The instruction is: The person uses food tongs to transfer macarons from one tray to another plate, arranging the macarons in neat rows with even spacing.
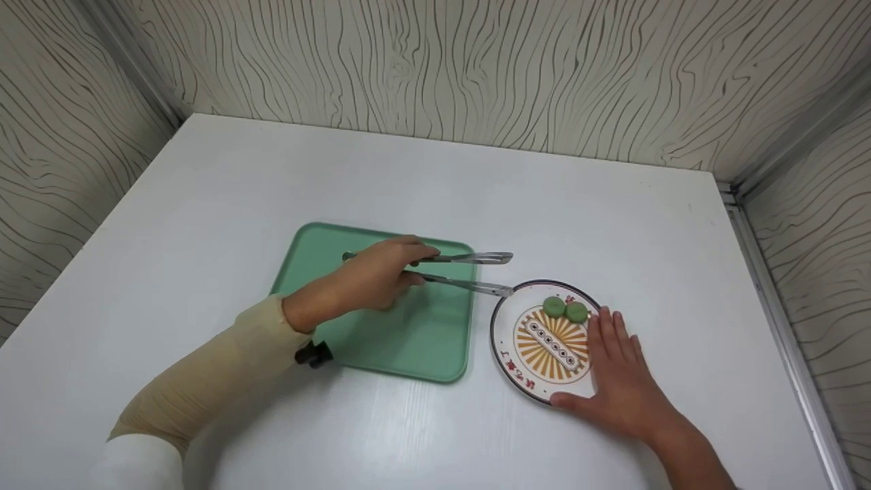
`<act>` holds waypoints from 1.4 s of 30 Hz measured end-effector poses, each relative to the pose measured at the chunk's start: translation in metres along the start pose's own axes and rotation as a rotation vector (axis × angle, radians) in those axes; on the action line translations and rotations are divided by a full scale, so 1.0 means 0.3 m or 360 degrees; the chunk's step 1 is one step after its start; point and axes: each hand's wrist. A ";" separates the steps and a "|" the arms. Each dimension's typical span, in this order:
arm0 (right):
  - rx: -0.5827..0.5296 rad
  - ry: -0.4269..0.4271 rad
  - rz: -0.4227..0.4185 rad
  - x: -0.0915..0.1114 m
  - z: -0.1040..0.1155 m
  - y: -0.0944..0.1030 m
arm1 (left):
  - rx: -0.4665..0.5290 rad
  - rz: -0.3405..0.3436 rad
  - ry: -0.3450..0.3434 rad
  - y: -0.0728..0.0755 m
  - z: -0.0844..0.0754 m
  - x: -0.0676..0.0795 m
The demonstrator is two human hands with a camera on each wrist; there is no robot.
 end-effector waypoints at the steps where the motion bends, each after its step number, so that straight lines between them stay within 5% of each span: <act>1: 0.0001 -0.0001 0.0001 0.000 0.000 0.000 | 0.0006 -0.0004 -0.0005 0.004 0.006 0.004; 22: 0.0002 0.0019 -0.0032 -0.002 -0.006 -0.003 | 0.0184 -0.0005 0.0041 0.067 0.096 0.078; 31: -0.0010 0.0033 -0.0050 -0.001 -0.006 -0.003 | 0.0196 -0.0120 -0.0049 0.078 0.138 0.107; 42: -0.0008 0.0022 -0.0039 -0.002 -0.004 -0.005 | 0.0136 -0.0066 0.0073 0.088 0.166 0.137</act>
Point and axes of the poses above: each hand's wrist, its own x-axis away from the middle knuckle, its own y-axis out of the back of the hand, z = x × y, and after that the axes turned 8 degrees about -z, right-handed
